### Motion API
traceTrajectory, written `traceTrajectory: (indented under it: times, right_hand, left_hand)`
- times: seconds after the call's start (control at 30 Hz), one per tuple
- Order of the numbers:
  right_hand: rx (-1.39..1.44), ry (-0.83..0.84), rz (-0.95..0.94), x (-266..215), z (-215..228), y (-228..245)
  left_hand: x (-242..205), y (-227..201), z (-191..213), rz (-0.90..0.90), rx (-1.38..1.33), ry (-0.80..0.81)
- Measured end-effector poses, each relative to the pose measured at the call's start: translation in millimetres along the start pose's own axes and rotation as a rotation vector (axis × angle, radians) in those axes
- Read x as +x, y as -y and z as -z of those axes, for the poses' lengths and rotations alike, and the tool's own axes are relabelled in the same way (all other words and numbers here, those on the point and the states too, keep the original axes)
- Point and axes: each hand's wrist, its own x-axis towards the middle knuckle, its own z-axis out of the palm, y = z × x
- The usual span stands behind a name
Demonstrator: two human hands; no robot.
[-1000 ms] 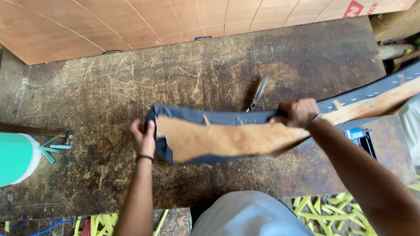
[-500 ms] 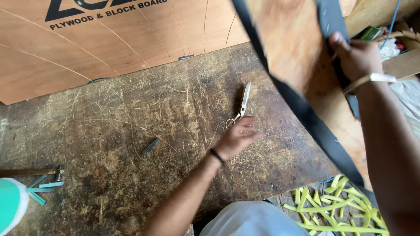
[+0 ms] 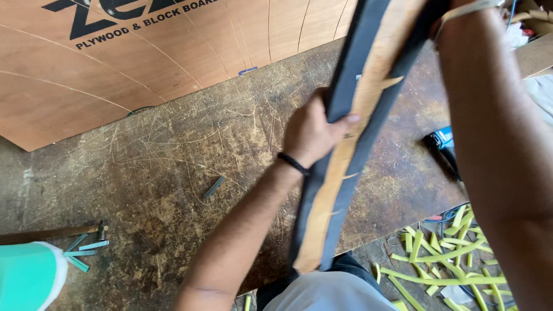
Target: The person staples a dark fabric strip onto a curved wooden board using a pneumatic staple gun. They trim excess fabric with scissors and continue stapling along the edges to secure the material.
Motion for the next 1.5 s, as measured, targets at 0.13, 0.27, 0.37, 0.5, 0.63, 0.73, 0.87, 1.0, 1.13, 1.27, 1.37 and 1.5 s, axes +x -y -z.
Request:
traceTrajectory:
  times: [0.13,0.27,0.37,0.5,0.63,0.73,0.87,1.0,1.13,1.27,1.37,1.5]
  right_hand:
    - [0.251,0.109,-0.037,-17,-38,-11]
    - [0.656,0.111,-0.164,-43,-42,-58]
    - [0.971,0.121,-0.277,-76,-32,-101]
    - [0.929,0.177,-0.352,-122,-36,-155]
    - [0.944,-0.041,-0.502,-169,-64,-215]
    - [1.015,-0.008,-0.584,-190,-74,-241]
    - [1.108,0.029,-0.565,-207,-70,-261]
    - [1.125,0.162,-0.583,-216,-59,-279]
    - [0.578,0.112,-0.88,-213,-26,-286]
    - [0.427,-0.131,-0.664,-187,18,-266]
    - [0.6,-0.188,-0.494,-159,63,-247]
    - [0.854,-0.124,-0.254,-125,99,-224]
  left_hand:
    - [4,21,62,0.182,0.042,0.043]
    - [-35,50,138,0.348,0.243,0.213]
    - [-91,82,188,0.5,0.342,0.354]
    - [-143,115,227,0.686,0.491,0.436]
    - [-167,129,252,0.755,0.609,0.421]
    - [-166,132,245,0.747,0.673,0.538]
    - [-121,126,184,0.639,0.335,0.805]
    - [-31,92,67,0.425,0.162,1.042]
    - [62,66,-67,0.152,-0.014,1.053]
    - [114,64,-152,0.157,0.032,1.105]
    - [135,53,-203,0.136,-0.07,1.114]
    - [158,17,-261,0.108,0.334,0.976]
